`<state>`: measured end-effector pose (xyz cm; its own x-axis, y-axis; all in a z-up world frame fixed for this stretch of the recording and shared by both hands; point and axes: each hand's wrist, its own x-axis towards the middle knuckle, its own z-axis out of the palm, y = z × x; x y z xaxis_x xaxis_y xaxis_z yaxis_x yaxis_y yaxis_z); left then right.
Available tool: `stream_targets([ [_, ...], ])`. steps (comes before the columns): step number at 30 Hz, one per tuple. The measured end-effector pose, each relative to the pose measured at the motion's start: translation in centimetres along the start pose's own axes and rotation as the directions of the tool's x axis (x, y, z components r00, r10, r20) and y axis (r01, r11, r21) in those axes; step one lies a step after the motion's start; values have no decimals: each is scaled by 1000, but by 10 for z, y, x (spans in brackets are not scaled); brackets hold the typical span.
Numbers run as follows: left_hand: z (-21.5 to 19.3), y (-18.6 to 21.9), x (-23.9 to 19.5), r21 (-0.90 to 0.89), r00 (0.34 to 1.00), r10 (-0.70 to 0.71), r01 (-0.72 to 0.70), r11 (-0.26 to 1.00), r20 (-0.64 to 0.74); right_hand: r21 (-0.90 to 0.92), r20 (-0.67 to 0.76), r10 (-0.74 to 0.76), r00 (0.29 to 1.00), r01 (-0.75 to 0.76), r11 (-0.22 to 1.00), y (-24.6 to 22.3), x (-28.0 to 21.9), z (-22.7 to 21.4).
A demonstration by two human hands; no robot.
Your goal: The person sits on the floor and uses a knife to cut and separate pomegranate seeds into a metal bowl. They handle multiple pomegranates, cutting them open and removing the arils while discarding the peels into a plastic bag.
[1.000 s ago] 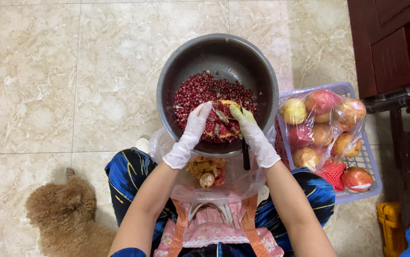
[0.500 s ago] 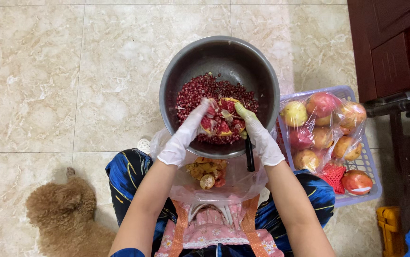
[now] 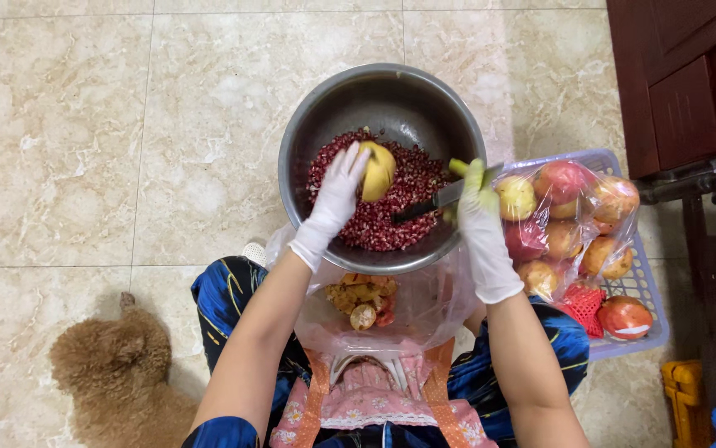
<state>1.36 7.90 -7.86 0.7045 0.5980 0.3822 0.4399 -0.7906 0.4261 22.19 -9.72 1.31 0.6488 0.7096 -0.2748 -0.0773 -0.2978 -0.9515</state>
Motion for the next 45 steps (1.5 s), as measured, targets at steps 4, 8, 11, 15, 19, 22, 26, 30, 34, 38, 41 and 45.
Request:
stream_targets([
  [4, 21, 23, -29, -147, 956, -290, 293, 945, 43, -132, 48, 156, 987, -148, 980, -5, -31, 11],
  [8, 17, 39, -29, -353, 842, -523, 534, 768, 135, -109, 295, -255, 921, 298, 948, 15, -51, 21],
  [11, 18, 33, -21, -507, 687, -645, 708, 491, 334, -294, 412, -86, 907, 221, 930, 40, -54, 27],
  [15, 26, 26, -18, -669, 533, -512, 734, -116, 674, 163, 597, 89, 797, -230, 959, 69, -46, 26],
  [19, 37, 22, -10, -709, 562, -581, 704, -37, 588, 356, 202, 76, 976, -145, 923, 42, -72, 43],
  [22, 37, 21, -4, -764, 601, -576, 642, -64, 554, 383, 15, -164, 986, 146, 912, 6, -108, 45],
  [26, 43, 24, -8, -656, 452, -476, 548, -519, 754, 159, -11, -391, 920, 388, 908, 5, -125, 71],
  [30, 83, 12, -25, -696, 592, -409, 408, -590, 694, 241, 275, 334, 902, -401, 884, 14, -109, 78],
  [34, 91, 14, -33, -580, 492, -364, 412, -703, 791, 290, 8, -227, 974, 215, 933, 18, -134, 71],
  [38, 92, 24, -13, -388, 546, -238, 176, -905, 803, 220, 278, 435, 857, -497, 839, 28, -101, 81],
  [41, 86, 30, -17, -326, 568, -174, 177, -929, 804, 234, 151, 177, 973, -209, 949, 23, -120, 61],
  [45, 86, 35, -10, -404, 448, -236, 327, -854, 862, 263, 43, -98, 994, 83, 961, 23, -123, 64],
])
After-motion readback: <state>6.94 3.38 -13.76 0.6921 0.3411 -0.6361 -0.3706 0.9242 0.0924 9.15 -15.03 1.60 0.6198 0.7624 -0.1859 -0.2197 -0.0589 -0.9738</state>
